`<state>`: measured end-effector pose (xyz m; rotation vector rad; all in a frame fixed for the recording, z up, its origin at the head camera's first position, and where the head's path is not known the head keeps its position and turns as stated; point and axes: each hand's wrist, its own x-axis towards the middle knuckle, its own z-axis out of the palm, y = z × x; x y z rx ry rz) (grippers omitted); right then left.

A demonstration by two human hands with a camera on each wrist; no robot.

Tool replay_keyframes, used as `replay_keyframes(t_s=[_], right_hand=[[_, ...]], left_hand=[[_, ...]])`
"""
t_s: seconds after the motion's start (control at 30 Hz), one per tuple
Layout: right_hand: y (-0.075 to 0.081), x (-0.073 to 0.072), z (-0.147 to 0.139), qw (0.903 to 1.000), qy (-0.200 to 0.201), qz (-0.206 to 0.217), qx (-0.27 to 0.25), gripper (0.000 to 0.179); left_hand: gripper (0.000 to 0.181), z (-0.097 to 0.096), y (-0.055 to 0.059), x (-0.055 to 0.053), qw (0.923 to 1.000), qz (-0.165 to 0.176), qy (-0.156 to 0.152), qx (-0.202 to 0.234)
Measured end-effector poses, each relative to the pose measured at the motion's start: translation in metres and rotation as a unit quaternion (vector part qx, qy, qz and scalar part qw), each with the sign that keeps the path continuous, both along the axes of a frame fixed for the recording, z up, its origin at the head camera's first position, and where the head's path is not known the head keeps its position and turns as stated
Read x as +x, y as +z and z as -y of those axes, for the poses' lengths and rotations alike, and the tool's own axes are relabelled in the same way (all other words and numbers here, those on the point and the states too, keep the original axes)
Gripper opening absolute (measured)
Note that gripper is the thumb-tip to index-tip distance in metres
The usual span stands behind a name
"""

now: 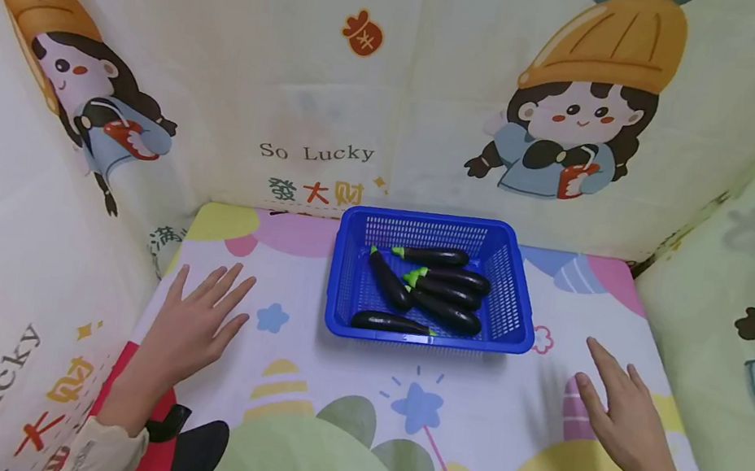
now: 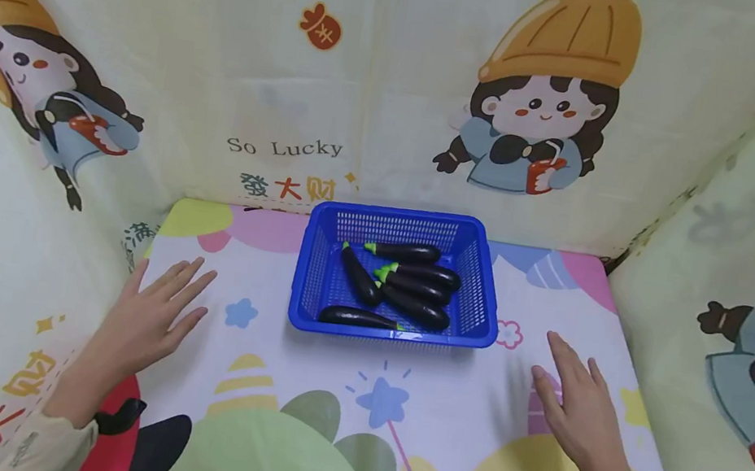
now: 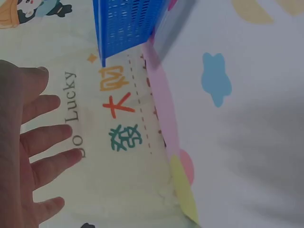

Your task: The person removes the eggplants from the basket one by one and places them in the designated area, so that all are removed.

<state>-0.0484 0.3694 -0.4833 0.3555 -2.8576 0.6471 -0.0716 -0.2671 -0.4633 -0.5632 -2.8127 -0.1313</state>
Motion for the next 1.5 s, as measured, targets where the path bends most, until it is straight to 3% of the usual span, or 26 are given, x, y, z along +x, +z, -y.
replay_keyframes(t_s=[0.2,0.4,0.67,0.97,1.1,1.23,1.3,1.43,1.5], right_hand=[[-0.005,0.003,0.008,0.9947,-0.028,0.05,-0.085,0.058],[-0.011,-0.001,0.022,0.9848,-0.039,0.073,-0.153,0.054],[-0.018,-0.014,0.034,0.9473,0.012,0.108,-0.302,0.047],[-0.022,-0.026,0.042,0.9135,0.021,0.157,-0.375,0.051],[-0.02,-0.032,0.046,0.8823,0.023,0.187,-0.431,0.056],[-0.019,-0.036,0.046,0.8371,0.029,0.23,-0.496,0.06],[-0.019,-0.038,0.045,0.8112,0.036,0.25,-0.528,0.06],[-0.02,-0.042,0.046,0.7475,0.056,0.289,-0.595,0.058],[-0.019,-0.044,0.047,0.7217,0.058,0.308,-0.617,0.058]], left_hand=[[0.061,-0.012,0.004,-0.008,0.9993,-0.024,-0.025,0.013],[0.052,-0.031,0.009,-0.015,0.9993,0.019,-0.023,0.022],[0.048,-0.056,0.017,-0.025,0.9968,0.068,-0.019,0.037],[0.046,-0.081,0.019,-0.035,0.9953,0.075,-0.034,0.051],[0.045,-0.095,0.018,-0.042,0.9942,0.075,-0.05,0.059],[0.048,-0.111,0.018,-0.049,0.9921,0.094,-0.055,0.063],[0.049,-0.12,0.018,-0.053,0.9909,0.104,-0.058,0.062],[0.05,-0.136,0.016,-0.058,0.9877,0.123,-0.069,0.067],[0.05,-0.144,0.015,-0.06,0.9852,0.136,-0.075,0.074]])
